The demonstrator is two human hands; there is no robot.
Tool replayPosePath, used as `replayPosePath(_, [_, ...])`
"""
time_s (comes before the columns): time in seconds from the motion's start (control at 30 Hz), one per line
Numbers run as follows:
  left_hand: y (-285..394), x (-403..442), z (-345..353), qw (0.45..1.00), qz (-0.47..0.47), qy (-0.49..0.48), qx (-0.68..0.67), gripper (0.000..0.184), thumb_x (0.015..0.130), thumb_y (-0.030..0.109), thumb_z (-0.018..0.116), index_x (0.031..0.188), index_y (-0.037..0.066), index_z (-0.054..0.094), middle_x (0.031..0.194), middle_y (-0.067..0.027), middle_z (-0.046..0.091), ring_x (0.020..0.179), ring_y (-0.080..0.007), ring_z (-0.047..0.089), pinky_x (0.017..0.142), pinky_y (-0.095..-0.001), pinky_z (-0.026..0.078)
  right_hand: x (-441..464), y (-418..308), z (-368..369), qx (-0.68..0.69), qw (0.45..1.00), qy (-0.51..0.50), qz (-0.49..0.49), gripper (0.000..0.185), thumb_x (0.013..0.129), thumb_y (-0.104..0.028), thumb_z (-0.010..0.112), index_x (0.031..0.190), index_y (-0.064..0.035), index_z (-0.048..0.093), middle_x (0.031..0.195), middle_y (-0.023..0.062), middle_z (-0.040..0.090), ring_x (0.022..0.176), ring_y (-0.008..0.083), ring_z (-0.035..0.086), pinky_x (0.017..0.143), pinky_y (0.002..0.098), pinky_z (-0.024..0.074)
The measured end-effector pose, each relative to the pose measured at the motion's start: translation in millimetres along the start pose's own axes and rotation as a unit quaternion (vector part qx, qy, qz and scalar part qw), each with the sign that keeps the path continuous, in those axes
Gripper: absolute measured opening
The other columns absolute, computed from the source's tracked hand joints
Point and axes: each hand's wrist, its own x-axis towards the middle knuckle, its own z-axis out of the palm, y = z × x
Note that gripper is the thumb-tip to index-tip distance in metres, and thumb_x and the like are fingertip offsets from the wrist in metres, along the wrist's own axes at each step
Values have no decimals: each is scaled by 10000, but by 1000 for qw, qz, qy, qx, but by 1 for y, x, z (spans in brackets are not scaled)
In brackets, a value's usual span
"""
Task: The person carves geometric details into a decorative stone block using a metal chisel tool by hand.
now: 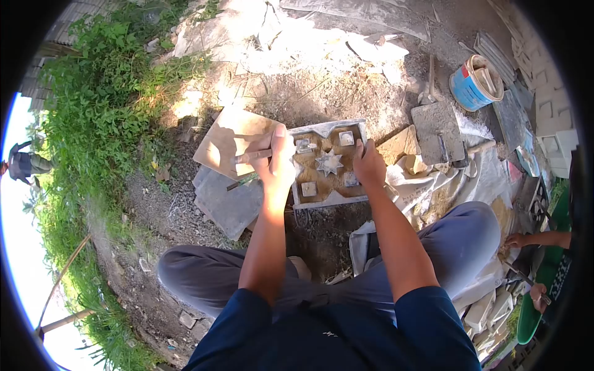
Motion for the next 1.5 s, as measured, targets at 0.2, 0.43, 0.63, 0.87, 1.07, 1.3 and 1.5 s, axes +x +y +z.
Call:
replayPosePath(0.2, [-38,-20,-7,996,-71,15,-43,413,1003,95,548,614,75,411,546,28,377,461,-64,338,431,-262,259,-4,-2,-2,-12,1000,0,1,388,1026,-440,403,1011,-63,492,836,274,673,820,490,648,728,597,487])
replayPosePath(0.43, [-38,-32,1,1000,-29,4,-3,403,1000,138,566,621,26,492,564,24,474,488,-42,373,452,-244,262,-2,4,1,-3,1000,17,-11,371,1018,-426,433,1013,-60,493,823,278,667,786,499,639,709,602,485])
replayPosePath(0.63, [-49,-19,-5,999,-17,7,-31,315,1003,123,577,708,23,528,570,24,449,472,-50,390,415,-249,293,-11,4,0,-8,1000,23,-9,361,1020,-425,431,1006,-68,483,806,273,666,775,496,640,703,599,483])
replayPosePath(0.87, [-12,-16,2,990,-14,92,-106,403,1041,364,505,752,87,463,699,22,443,616,-82,409,578,-262,346,-1,3,1,-8,1000,21,-10,365,1023,-418,426,1001,-58,481,811,285,665,789,491,646,708,597,487])
replayPosePath(1.07, [15,-18,23,948,-106,235,-187,542,1067,515,329,856,44,495,802,-17,494,691,-127,448,655,-258,369,0,2,2,-2,1000,22,-13,367,1022,-416,429,992,-54,485,787,280,662,766,491,646,701,589,492])
replayPosePath(1.3, [-39,-39,4,996,27,83,-25,505,1007,549,449,919,52,471,793,-48,478,664,-161,458,600,-277,405,-1,3,2,7,1000,25,-2,373,1019,-421,442,980,-56,510,828,276,669,801,511,633,714,603,473])
replayPosePath(1.5, [-34,-43,7,982,86,146,-85,211,1016,128,388,827,35,396,863,-79,511,722,-150,489,622,-289,438,0,5,4,2,1000,27,-14,364,1019,-420,431,1013,-60,490,802,279,664,775,499,643,711,599,488])
